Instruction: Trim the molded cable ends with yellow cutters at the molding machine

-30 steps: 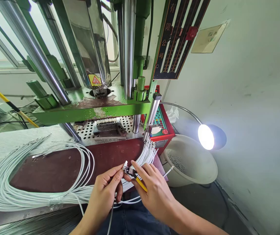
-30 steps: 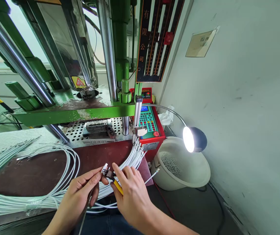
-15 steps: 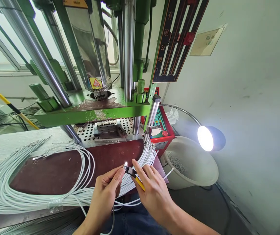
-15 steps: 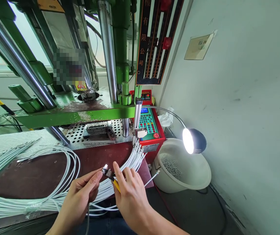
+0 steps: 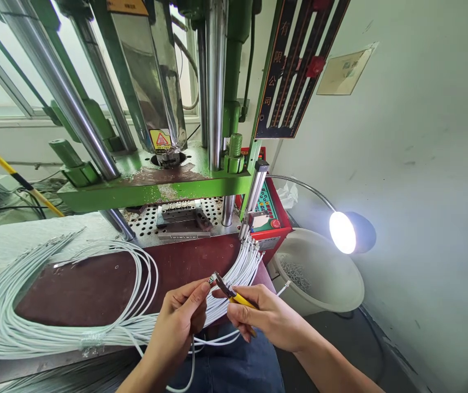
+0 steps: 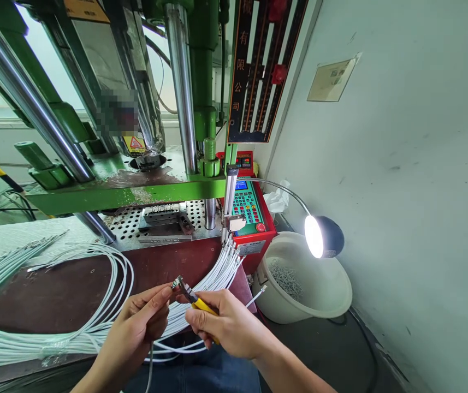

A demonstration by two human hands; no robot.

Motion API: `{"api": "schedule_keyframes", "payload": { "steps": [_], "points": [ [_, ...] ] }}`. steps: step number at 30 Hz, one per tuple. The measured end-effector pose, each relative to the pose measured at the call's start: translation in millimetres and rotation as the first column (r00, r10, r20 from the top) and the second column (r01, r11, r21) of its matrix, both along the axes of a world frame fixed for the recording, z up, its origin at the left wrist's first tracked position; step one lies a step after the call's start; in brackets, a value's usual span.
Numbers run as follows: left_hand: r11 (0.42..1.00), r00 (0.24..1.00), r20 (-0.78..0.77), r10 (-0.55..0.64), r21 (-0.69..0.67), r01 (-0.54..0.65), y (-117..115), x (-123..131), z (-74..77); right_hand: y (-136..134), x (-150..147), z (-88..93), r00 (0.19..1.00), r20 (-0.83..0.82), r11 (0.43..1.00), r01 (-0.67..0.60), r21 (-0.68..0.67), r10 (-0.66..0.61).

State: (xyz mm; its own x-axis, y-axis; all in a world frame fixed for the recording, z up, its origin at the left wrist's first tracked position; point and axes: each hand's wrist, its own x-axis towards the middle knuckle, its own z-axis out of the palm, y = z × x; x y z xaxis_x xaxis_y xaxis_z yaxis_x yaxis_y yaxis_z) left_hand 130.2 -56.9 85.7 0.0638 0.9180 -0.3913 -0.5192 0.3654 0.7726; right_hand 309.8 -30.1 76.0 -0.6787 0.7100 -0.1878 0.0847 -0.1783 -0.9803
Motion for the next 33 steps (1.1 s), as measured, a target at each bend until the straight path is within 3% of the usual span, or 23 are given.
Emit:
{"api": "schedule_keyframes", "payload": {
  "steps": [1, 3, 5, 6, 7, 8, 11, 13, 14, 15, 17, 18, 19, 20, 23, 25, 28, 33],
  "points": [
    [1.000, 1.000, 0.001, 0.008, -0.008, -0.008, 0, -1, -0.6, 1, 2, -1.9, 0.999, -0.007, 0.998, 0.054, 0.014, -0.054],
    [0.998, 0.999, -0.008, 0.051, -0.030, -0.051, -2, -4, -3.1, 5, 9, -4.8, 0.960, -0.020, 0.955, 0.280, 0.094, -0.279],
    [0.993, 0.995, -0.019, 0.102, -0.051, -0.102, -5, -9, -6.3, 8, 21, -5.6, 0.823, -0.044, 0.795, 0.560, 0.231, -0.567],
    [0.992, 0.994, -0.016, 0.113, -0.063, -0.113, -6, -10, -7.8, 8, 29, -5.0, 0.766, -0.039, 0.724, 0.622, 0.299, -0.642],
    [0.991, 0.994, -0.004, 0.110, -0.077, -0.110, -8, -12, -8.8, 7, 36, -4.0, 0.755, -0.010, 0.704, 0.616, 0.355, -0.656],
    [0.991, 0.995, 0.016, 0.100, -0.091, -0.098, -9, -12, -9.3, 4, 43, -2.8, 0.785, 0.041, 0.734, 0.557, 0.388, -0.618],
    [0.993, 0.996, 0.067, 0.065, -0.104, -0.058, -11, -11, -7.6, -6, 64, -2.7, 0.928, 0.215, 0.914, 0.222, 0.339, -0.305],
    [0.995, 0.998, 0.049, 0.044, -0.088, -0.039, -12, -8, -5.6, -9, 79, -9.1, 0.933, 0.281, 0.930, 0.121, 0.347, -0.226],
    [0.997, 0.999, 0.018, 0.032, -0.072, -0.030, -12, -7, -4.9, -8, 87, -14.4, 0.899, 0.326, 0.902, 0.144, 0.408, -0.291],
    [0.998, 0.999, -0.027, 0.022, -0.052, -0.023, -12, -6, -4.7, -6, 95, -20.4, 0.824, 0.368, 0.835, 0.210, 0.509, -0.432],
    [1.000, 0.989, -0.147, 0.000, 0.002, 0.000, -10, -4, -5.6, -2, 106, -31.7, 0.550, 0.367, 0.594, 0.318, 0.739, -0.750],
    [0.999, 0.976, -0.215, -0.014, 0.028, 0.020, -9, -2, -6.5, -2, 108, -35.3, 0.434, 0.331, 0.488, 0.323, 0.811, -0.838],
    [0.998, 0.958, -0.284, -0.026, 0.051, 0.042, -8, -1, -7.5, -3, 107, -36.6, 0.390, 0.303, 0.437, 0.320, 0.841, -0.869],
    [0.995, 0.936, -0.351, -0.038, 0.070, 0.066, -7, 2, -8.4, -6, 102, -35.5, 0.425, 0.290, 0.444, 0.325, 0.835, -0.857],
    [0.985, 0.856, -0.514, -0.053, 0.115, 0.130, -4, 11, -8.6, -19, 72, -20.4, 0.700, 0.230, 0.625, 0.381, 0.681, -0.676],
    [0.975, 0.822, -0.568, -0.047, 0.155, 0.162, -5, 19, -6.6, -25, 45, -7.5, 0.813, 0.133, 0.739, 0.430, 0.518, -0.566],
    [0.952, 0.813, -0.577, -0.069, 0.206, 0.228, -8, 26, -2.1, -22, 13, 2.8, 0.870, 0.020, 0.823, 0.459, 0.335, -0.493],
    [0.914, 0.775, -0.627, -0.084, 0.260, 0.310, -11, 17, 5.7, -7, -7, -5.3, 0.903, -0.073, 0.899, 0.429, 0.084, -0.424]
  ]
}}
